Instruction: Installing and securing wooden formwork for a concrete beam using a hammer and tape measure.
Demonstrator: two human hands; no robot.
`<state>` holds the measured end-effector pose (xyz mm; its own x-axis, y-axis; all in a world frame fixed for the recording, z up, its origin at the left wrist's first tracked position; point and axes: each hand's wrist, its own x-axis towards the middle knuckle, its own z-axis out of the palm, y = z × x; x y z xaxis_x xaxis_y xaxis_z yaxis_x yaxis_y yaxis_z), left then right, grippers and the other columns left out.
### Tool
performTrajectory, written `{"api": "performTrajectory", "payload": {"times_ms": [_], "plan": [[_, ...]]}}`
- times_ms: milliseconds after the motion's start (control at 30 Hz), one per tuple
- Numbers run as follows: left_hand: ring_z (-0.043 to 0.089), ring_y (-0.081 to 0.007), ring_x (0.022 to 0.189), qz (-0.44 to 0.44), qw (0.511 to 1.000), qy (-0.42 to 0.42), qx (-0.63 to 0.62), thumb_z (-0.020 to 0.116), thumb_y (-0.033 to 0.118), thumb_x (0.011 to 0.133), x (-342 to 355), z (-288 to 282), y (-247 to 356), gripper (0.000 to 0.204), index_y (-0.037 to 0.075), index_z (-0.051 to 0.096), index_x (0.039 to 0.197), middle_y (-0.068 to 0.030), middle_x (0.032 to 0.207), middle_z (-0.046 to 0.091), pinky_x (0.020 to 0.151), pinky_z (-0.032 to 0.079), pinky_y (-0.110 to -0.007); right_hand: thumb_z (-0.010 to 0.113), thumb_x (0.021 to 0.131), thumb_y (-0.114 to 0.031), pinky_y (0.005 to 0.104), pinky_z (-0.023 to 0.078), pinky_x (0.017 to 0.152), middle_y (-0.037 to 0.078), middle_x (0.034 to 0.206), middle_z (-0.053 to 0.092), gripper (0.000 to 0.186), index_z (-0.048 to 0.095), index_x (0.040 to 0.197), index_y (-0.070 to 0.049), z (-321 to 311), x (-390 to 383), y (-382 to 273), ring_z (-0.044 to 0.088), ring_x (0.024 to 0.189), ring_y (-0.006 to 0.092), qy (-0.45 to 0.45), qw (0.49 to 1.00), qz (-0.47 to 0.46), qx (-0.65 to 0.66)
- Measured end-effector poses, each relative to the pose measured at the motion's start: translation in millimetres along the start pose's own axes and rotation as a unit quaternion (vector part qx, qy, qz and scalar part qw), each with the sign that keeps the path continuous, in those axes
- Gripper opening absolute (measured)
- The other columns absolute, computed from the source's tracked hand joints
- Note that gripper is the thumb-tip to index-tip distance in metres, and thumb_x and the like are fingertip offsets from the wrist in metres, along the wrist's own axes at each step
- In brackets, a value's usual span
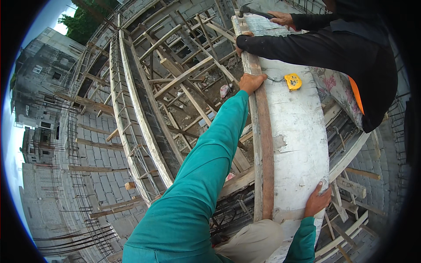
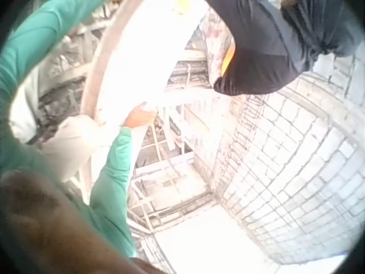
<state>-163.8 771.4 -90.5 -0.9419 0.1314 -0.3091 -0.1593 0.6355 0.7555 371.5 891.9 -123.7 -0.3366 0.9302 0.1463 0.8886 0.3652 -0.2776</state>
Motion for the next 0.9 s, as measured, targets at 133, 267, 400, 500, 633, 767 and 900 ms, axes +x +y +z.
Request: {"api": "performTrajectory", "payload": {"times_ms": [133, 267, 400, 500, 633, 767, 900], "plan": [[0.068, -0.0351, 0.116, -0.011, 1.0, -0.003, 0.005, 0.077, 0.051, 0.065, -4.0, 0.0, 7.2, 0.082, -0.012, 0.068, 0.117, -0.0266, 0.123, 0.069, 0.097, 0.052, -0.037, 0.053, 0.103, -0.051, 0.0536, 0.038, 0.106, 0.023, 0.134, 0.059, 0.063, 0.054, 0.14, -0.001, 1.5, -1.0, 4.8, 0.053, 0.123, 0.0414, 0.005, 1.0, 0.007, -0.021], [0.066, -0.0364, 0.118, -0.019, 1.0, -0.021, 0.013, 0.078, 0.051, 0.065, -7.3, -4.9, 10.3, 0.086, -0.013, 0.065, 0.121, -0.0282, 0.126, 0.067, 0.099, 0.052, -0.037, 0.053, 0.103, -0.051, 0.0537, 0.037, 0.106, 0.023, 0.134, 0.059, 0.062, 0.054, 0.14, -0.001, 0.5, 0.3, 2.9, 0.053, 0.123, 0.0412, -0.006, 1.0, 0.018, -0.012], [0.067, -0.0364, 0.117, -0.015, 1.0, -0.024, 0.012, 0.078, 0.051, 0.065, -10.1, -4.6, 12.2, 0.085, -0.013, 0.066, 0.12, -0.0282, 0.125, 0.067, 0.099, 0.052, -0.037, 0.054, 0.102, -0.051, 0.0534, 0.038, 0.105, 0.023, 0.134, 0.059, 0.062, 0.054, 0.139, 0.0, -1.6, -0.5, 2.7, 0.053, 0.123, 0.0412, -0.007, 1.0, 0.015, -0.003], [0.068, -0.0354, 0.116, -0.008, 1.0, -0.027, 0.006, 0.079, 0.051, 0.065, -13.4, 1.8, 13.7, 0.084, -0.013, 0.067, 0.119, -0.0283, 0.125, 0.067, 0.098, 0.053, -0.037, 0.054, 0.102, -0.051, 0.0533, 0.038, 0.105, 0.024, 0.133, 0.059, 0.063, 0.054, 0.138, 0.001, -6.2, -0.3, 2.6, 0.052, 0.123, 0.0415, -0.001, 1.0, 0.017, -0.01], [0.068, -0.0336, 0.117, -0.019, 0.999, -0.038, -0.024, 0.08, 0.049, 0.065, -3.7, -10.4, 3.3, 0.079, -0.012, 0.069, 0.115, -0.0285, 0.125, 0.067, 0.098, 0.052, -0.037, 0.055, 0.102, -0.05, 0.0532, 0.037, 0.105, 0.025, 0.131, 0.059, 0.062, 0.054, 0.137, 0.002, 7.6, -3.0, -8.3, 0.052, 0.122, 0.0418, 0.024, 0.999, -0.024, -0.013], [0.066, -0.037, 0.118, -0.014, 1.0, -0.011, -0.003, 0.079, 0.049, 0.065, -13.6, -0.6, 9.2, 0.08, -0.013, 0.069, 0.116, -0.0301, 0.125, 0.067, 0.099, 0.051, -0.039, 0.055, 0.102, -0.049, 0.0536, 0.037, 0.104, 0.025, 0.13, 0.059, 0.062, 0.054, 0.137, 0.002, -9.1, -1.7, -3.0, 0.053, 0.121, 0.042, -0.004, 1.0, 0.003, 0.01], [0.065, -0.0406, 0.119, -0.008, 1.0, -0.01, 0.003, 0.078, 0.051, 0.065, -9.0, -4.5, 13.7, 0.083, -0.013, 0.068, 0.118, -0.0311, 0.127, 0.065, 0.101, 0.051, -0.041, 0.056, 0.102, -0.049, 0.0542, 0.037, 0.104, 0.025, 0.131, 0.059, 0.062, 0.054, 0.138, 0.002, -6.9, -0.9, -3.2, 0.053, 0.121, 0.0423, -0.001, 1.0, 0.009, 0.016]]}}
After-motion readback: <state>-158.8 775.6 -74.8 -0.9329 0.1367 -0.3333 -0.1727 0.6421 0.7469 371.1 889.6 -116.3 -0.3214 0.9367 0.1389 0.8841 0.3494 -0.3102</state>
